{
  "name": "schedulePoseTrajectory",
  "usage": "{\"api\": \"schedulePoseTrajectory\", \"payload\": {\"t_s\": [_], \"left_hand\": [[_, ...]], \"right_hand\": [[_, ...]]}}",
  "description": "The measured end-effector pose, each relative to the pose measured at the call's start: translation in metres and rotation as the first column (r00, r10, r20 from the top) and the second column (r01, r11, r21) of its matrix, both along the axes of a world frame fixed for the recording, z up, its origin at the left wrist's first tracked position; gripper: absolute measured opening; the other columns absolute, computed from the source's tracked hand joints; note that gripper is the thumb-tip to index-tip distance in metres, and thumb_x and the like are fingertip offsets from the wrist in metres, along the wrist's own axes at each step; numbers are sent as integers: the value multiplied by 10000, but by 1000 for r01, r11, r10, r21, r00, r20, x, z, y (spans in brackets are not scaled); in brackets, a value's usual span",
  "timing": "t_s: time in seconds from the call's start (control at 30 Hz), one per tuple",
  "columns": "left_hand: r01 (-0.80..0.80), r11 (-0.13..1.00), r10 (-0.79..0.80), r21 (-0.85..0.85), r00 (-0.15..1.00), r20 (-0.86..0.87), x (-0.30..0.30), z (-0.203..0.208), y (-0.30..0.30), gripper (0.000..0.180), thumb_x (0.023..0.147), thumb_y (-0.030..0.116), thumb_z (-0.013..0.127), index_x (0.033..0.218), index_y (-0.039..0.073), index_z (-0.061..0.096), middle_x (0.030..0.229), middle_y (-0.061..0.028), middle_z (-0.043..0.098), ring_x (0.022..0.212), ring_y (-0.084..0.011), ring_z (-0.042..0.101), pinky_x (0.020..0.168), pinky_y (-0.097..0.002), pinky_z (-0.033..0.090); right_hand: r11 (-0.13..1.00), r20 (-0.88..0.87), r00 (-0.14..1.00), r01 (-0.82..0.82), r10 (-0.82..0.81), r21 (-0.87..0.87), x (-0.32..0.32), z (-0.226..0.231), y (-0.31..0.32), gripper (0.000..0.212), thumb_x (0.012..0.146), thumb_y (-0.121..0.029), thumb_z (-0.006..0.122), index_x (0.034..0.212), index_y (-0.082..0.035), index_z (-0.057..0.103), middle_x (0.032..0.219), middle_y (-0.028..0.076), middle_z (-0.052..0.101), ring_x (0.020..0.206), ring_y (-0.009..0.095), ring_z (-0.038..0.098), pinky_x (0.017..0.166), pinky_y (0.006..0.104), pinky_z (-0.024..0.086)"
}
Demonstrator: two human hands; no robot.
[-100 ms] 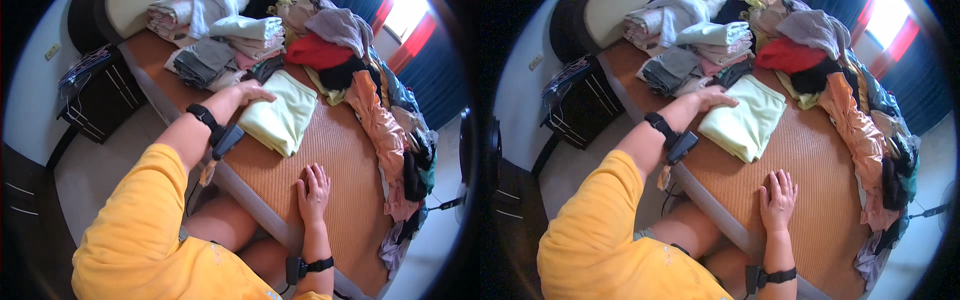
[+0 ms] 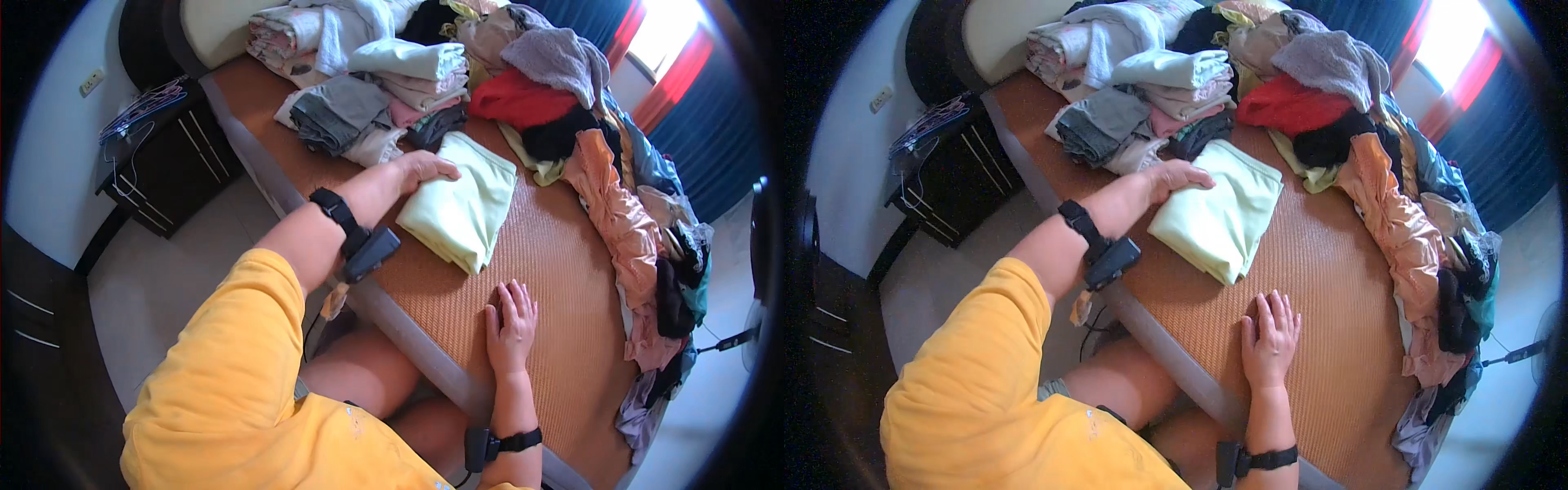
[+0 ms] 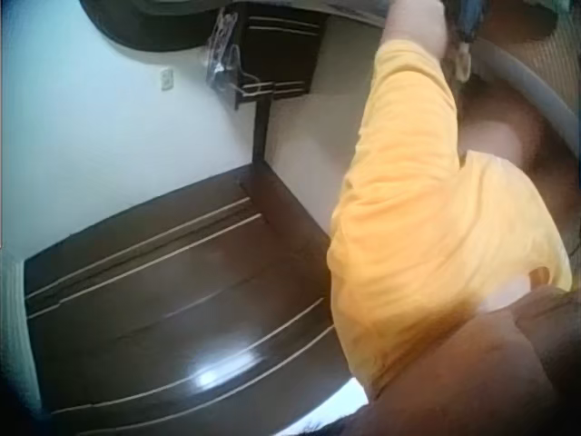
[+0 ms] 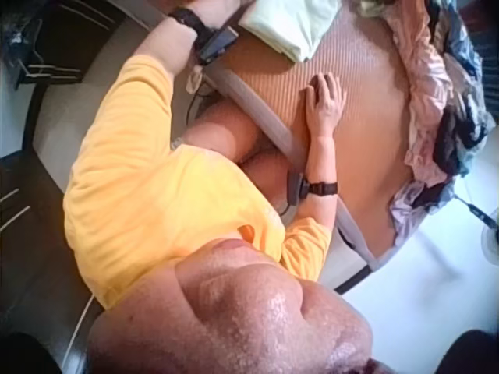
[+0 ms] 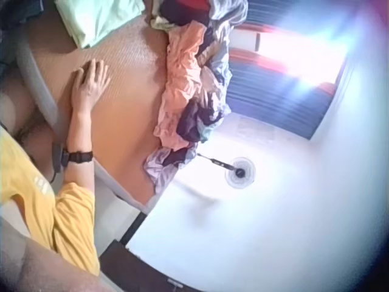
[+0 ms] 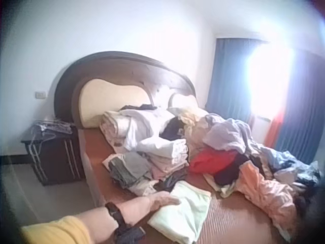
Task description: Folding various shirts and laundry items on a bed.
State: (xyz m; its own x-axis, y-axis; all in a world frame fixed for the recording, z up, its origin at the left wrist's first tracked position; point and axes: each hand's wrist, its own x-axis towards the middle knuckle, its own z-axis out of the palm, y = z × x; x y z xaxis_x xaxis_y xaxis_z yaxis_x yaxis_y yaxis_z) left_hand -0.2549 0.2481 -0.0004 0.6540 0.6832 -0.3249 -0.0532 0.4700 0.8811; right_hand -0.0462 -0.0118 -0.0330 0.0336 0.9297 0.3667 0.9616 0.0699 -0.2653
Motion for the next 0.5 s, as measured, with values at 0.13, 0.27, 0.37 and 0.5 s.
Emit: {"api": "schedulePoseTrajectory", "payload": {"t_s": [0.13, 0.27, 0.37, 0.5], "left_hand": [[27, 994, -36, 101, 996, 86, 26, 45, -20, 340, 743, 156, 623, 1042, 10, 553, 941, -105, 634, 809, -204, 629, 765, -351, 505], [-92, 969, 33, 231, 968, 249, 32, 137, -11, 288, 761, 178, 606, 996, 15, 569, 884, -107, 628, 786, -194, 630, 769, -362, 507], [-193, 954, 64, 229, 878, 474, 21, 167, 48, 333, 800, 242, 595, 1036, 11, 560, 912, -124, 625, 797, -216, 620, 757, -347, 503], [-515, 827, 368, 225, 799, 475, -41, 184, 139, 308, 805, 206, 586, 1037, 13, 524, 934, -127, 612, 808, -231, 622, 756, -360, 514]], "right_hand": [[1000, 15, 1000, -10, 10, 25, 2, -1, -2, 350, 826, -236, 552, 1146, -95, 560, 1261, 138, 479, 1216, 322, 395, 1034, 494, 234], [999, 19, 1000, -10, 9, 33, 7, -1, -5, 349, 816, -236, 563, 1135, -97, 570, 1250, 133, 490, 1202, 317, 413, 1023, 493, 252], [999, 22, 1000, -14, 13, 42, 3, 0, -4, 352, 807, -237, 572, 1131, -101, 572, 1242, 129, 497, 1195, 312, 421, 1015, 491, 265], [997, -21, 999, -39, 40, 69, -7, 2, 2, 350, 799, -235, 579, 1125, -109, 576, 1230, 124, 507, 1189, 304, 428, 1010, 488, 274]]}}
